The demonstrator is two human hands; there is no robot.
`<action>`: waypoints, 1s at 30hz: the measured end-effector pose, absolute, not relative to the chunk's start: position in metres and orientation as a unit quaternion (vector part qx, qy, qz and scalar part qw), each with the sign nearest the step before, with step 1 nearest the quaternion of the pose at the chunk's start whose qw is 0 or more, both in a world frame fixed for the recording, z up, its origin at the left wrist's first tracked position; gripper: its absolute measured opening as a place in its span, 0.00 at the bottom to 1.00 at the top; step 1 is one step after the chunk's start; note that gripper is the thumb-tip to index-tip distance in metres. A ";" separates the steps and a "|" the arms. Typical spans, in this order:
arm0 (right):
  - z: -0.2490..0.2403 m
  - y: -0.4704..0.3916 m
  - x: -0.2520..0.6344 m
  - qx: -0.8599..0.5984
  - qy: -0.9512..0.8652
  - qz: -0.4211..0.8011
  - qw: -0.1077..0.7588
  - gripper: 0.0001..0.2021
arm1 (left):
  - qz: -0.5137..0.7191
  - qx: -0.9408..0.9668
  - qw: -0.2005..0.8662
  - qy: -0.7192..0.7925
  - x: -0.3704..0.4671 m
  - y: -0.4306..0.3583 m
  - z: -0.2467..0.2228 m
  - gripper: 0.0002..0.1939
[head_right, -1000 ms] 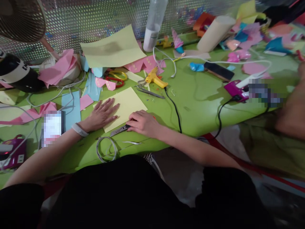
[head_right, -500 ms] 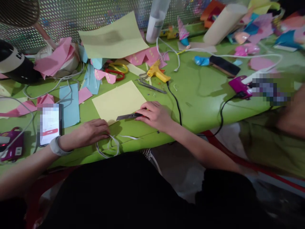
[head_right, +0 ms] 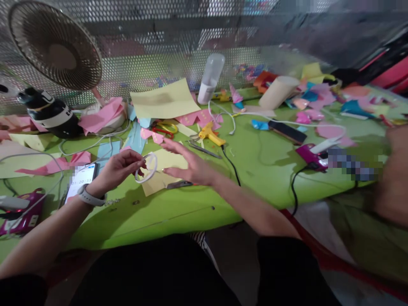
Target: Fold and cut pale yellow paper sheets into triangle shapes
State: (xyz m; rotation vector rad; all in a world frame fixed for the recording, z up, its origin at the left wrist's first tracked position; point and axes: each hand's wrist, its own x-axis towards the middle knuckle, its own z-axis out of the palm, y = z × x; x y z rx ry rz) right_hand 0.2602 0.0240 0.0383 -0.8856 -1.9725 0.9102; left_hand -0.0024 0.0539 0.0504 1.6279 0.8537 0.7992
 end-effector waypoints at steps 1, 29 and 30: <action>0.040 0.031 0.250 -0.323 -0.760 0.419 0.377 0.37 | 0.352 0.679 0.532 0.363 0.002 0.056 0.050 0.14; 0.077 0.054 0.243 -0.310 -0.757 0.193 0.541 0.06 | 0.456 0.810 0.161 0.332 0.008 0.041 0.073 0.13; 0.077 0.053 0.241 -0.306 -0.761 0.197 0.537 0.06 | 0.444 0.818 0.168 0.326 0.009 0.040 0.074 0.13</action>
